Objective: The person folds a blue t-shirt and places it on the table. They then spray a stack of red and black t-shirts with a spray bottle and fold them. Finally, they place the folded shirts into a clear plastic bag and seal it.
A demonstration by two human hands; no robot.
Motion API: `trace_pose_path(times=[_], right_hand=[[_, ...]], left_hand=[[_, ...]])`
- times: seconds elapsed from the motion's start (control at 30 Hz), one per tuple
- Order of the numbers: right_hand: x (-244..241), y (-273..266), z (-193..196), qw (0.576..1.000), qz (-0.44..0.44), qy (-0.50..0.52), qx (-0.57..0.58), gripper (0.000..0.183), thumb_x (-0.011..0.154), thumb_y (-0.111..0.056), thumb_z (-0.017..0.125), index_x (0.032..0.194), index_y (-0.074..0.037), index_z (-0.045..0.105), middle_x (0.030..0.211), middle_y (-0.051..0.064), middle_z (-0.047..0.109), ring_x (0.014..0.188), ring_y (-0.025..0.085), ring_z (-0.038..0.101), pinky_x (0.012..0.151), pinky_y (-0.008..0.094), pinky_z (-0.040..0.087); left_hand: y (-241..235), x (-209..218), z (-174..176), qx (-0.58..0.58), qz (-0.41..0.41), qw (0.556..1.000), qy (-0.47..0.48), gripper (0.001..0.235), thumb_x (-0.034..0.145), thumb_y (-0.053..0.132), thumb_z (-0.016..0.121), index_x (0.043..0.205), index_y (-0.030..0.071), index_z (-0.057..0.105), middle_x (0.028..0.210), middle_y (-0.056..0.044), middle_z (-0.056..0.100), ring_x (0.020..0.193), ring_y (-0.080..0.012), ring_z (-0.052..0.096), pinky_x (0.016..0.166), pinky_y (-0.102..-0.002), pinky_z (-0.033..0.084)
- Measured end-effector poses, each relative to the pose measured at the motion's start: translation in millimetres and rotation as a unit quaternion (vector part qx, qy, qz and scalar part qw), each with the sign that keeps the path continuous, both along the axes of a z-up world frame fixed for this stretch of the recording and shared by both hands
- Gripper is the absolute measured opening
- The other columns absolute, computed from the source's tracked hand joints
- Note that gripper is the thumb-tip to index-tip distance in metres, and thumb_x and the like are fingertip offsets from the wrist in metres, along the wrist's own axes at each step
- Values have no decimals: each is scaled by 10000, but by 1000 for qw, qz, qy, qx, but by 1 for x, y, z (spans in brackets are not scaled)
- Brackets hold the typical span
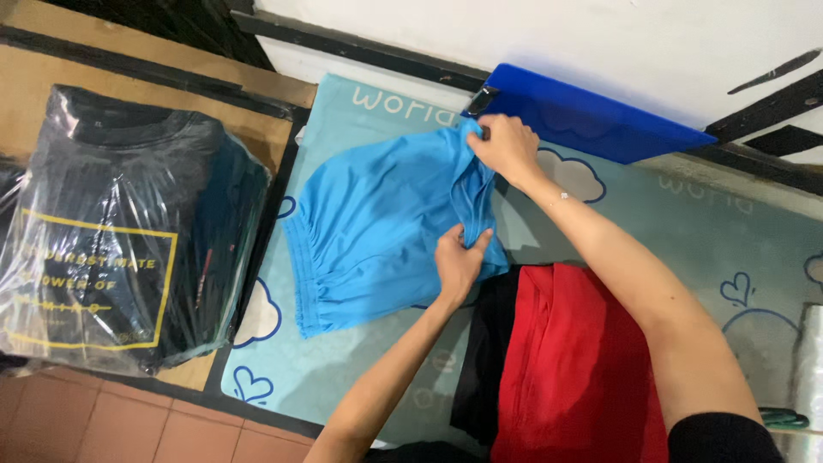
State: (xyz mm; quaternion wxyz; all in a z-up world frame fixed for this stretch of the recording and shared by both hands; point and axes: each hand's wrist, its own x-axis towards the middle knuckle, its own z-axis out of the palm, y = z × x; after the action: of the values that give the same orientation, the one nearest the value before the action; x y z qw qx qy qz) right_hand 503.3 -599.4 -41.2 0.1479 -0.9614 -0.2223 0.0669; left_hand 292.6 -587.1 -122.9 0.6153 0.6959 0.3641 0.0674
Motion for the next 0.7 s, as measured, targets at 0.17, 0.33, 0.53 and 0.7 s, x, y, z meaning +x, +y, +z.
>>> trace_pose_path(times=[0.17, 0.33, 0.53, 0.7], right_hand=[[-35, 61, 28, 992, 14, 47, 113, 270, 883, -410, 728, 740, -190, 664, 675, 28, 678, 741, 396, 730, 686, 504, 568], [-106, 146, 27, 982, 122, 66, 131, 339, 855, -385, 740, 888, -48, 762, 799, 183, 756, 897, 496, 744, 733, 606, 573], [-177, 216, 2, 969, 183, 139, 90, 347, 899, -391, 674, 964, -76, 804, 970, 231, 793, 1026, 490, 738, 879, 614, 591], [-182, 201, 10, 986, 16, 133, 96, 223, 961, -424, 630, 1103, -348, 783, 1074, 10, 799, 1129, 319, 732, 941, 527, 608]], left_hand=[[34, -79, 37, 21, 38, 998, -48, 311, 864, 328, 852, 938, 50, 733, 595, -137, 677, 609, -214, 678, 593, -356, 552], [88, -163, 44, 8, 88, 993, -77, 265, 974, 265, 779, 1087, 26, 778, 591, -71, 730, 541, -172, 674, 580, -305, 556], [144, -211, -16, 11, 121, 992, 26, 356, 939, 191, 774, 1252, 34, 706, 595, -11, 671, 528, -120, 578, 528, -277, 448], [150, -230, -32, 28, 134, 988, 78, 436, 906, 196, 776, 1327, 112, 702, 822, -101, 798, 807, -225, 779, 737, -361, 587]])
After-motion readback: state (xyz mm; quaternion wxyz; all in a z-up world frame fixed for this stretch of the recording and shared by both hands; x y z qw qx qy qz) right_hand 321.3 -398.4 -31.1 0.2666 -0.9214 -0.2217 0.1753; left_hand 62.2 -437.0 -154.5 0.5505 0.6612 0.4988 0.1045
